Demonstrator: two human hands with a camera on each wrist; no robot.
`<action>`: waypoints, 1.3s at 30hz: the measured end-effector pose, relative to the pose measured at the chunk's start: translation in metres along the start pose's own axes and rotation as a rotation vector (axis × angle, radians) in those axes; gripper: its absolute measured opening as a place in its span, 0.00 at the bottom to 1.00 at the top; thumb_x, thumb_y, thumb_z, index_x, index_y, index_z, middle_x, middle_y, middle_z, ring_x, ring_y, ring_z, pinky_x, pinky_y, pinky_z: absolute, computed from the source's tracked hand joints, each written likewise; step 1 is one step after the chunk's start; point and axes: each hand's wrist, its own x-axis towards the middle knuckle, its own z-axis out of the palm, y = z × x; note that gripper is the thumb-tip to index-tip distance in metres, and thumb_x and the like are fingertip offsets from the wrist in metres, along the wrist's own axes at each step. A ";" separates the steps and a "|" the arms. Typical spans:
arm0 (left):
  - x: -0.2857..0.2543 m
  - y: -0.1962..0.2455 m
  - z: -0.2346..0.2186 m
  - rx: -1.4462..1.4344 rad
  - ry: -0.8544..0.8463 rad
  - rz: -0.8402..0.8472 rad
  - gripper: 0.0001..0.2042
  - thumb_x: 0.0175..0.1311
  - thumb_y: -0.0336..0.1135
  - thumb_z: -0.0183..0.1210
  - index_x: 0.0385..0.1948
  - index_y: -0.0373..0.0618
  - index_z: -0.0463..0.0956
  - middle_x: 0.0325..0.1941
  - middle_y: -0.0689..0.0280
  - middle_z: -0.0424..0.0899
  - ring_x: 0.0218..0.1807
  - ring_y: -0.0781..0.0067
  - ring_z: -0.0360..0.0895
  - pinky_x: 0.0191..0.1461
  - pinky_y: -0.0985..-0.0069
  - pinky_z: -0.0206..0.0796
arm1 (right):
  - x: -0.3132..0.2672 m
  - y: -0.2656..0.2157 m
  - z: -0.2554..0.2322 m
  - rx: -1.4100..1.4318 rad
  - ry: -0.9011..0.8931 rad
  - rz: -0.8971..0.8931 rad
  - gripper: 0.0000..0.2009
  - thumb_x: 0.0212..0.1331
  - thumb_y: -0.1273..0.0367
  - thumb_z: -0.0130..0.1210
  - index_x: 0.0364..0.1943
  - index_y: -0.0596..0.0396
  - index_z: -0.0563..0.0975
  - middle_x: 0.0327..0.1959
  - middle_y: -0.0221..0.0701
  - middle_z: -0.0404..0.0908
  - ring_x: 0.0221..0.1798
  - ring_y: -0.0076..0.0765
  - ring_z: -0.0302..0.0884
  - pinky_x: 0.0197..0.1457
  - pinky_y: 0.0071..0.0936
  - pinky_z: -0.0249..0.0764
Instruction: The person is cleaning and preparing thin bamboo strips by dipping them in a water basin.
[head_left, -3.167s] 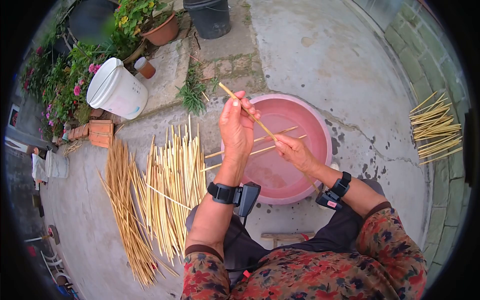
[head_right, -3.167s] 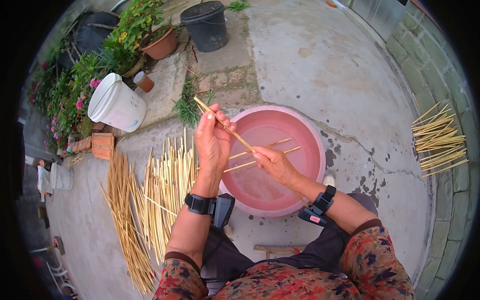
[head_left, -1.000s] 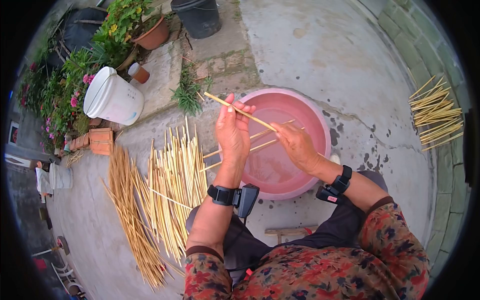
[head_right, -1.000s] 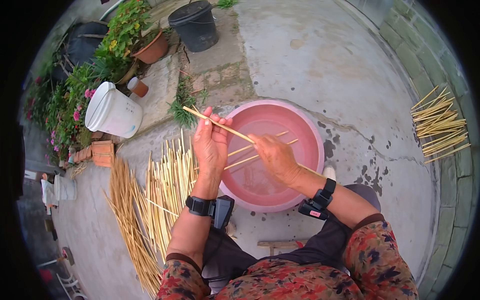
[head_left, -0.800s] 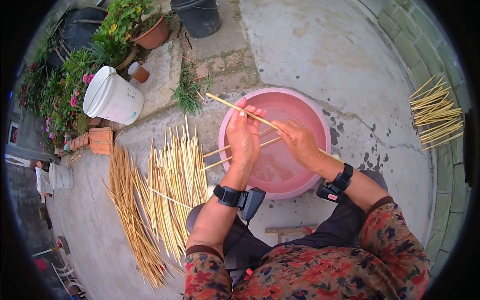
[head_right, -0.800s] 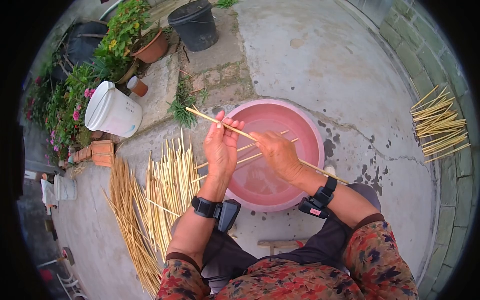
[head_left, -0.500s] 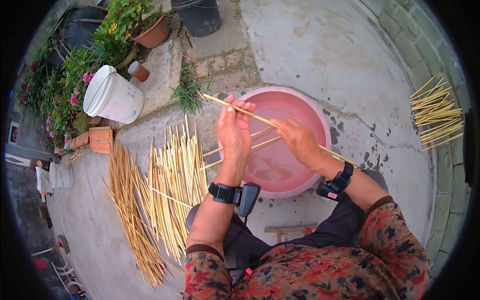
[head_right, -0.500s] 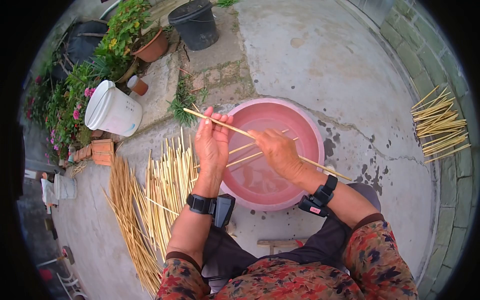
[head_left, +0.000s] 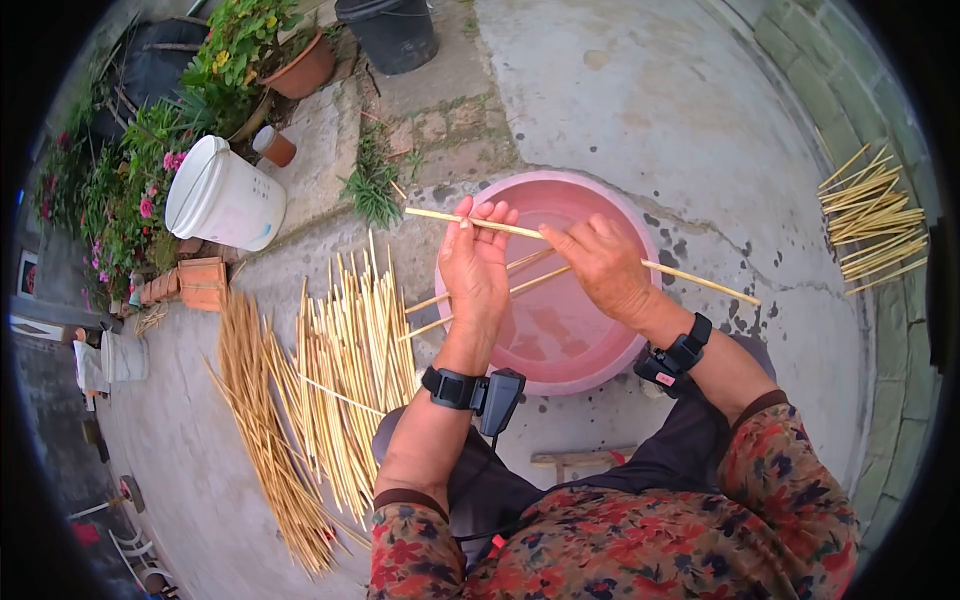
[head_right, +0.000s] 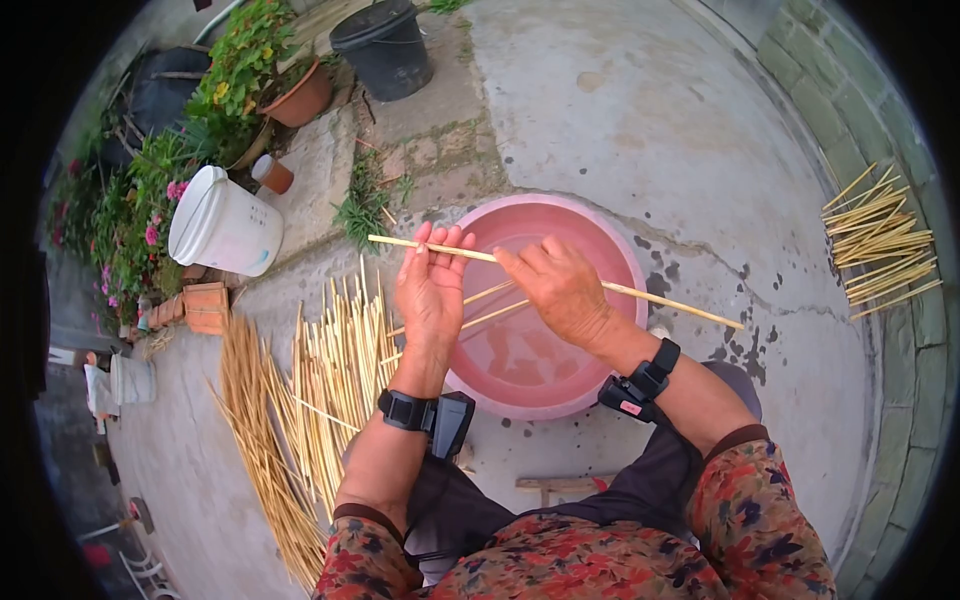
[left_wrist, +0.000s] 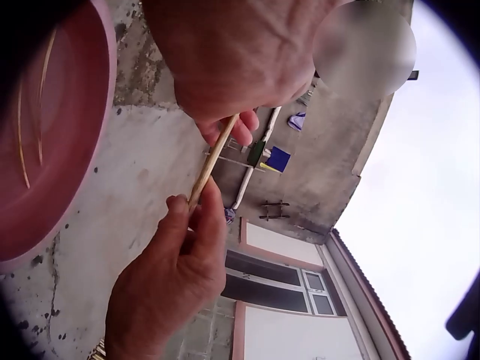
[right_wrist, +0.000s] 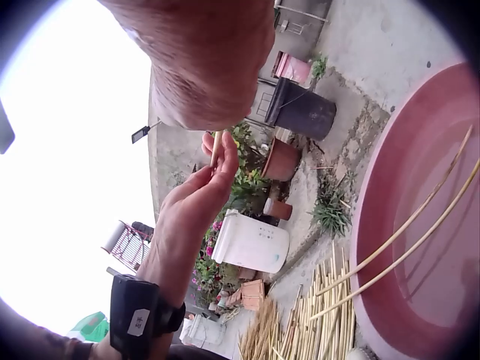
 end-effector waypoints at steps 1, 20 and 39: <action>-0.002 -0.003 0.000 -0.009 0.004 -0.011 0.13 0.63 0.27 0.40 0.48 0.32 0.58 0.38 0.55 0.72 0.45 0.58 0.72 0.54 0.57 0.65 | -0.001 0.001 -0.001 -0.002 -0.001 0.002 0.20 0.39 0.74 0.51 0.43 0.52 0.74 0.23 0.26 0.67 0.28 0.30 0.64 0.28 0.23 0.66; -0.002 0.003 0.006 0.080 -0.154 0.003 0.17 0.63 0.26 0.40 0.54 0.33 0.53 0.43 0.54 0.71 0.49 0.59 0.70 0.58 0.64 0.62 | -0.006 0.002 -0.001 0.388 -0.060 0.269 0.14 0.48 0.74 0.51 0.41 0.50 0.74 0.25 0.31 0.69 0.28 0.34 0.71 0.28 0.27 0.69; -0.003 0.010 0.009 0.071 -0.137 0.034 0.15 0.64 0.29 0.38 0.51 0.33 0.58 0.39 0.56 0.73 0.43 0.60 0.73 0.54 0.59 0.64 | -0.009 -0.006 0.005 0.407 0.021 0.223 0.14 0.50 0.75 0.50 0.43 0.48 0.73 0.24 0.29 0.67 0.25 0.31 0.71 0.23 0.25 0.70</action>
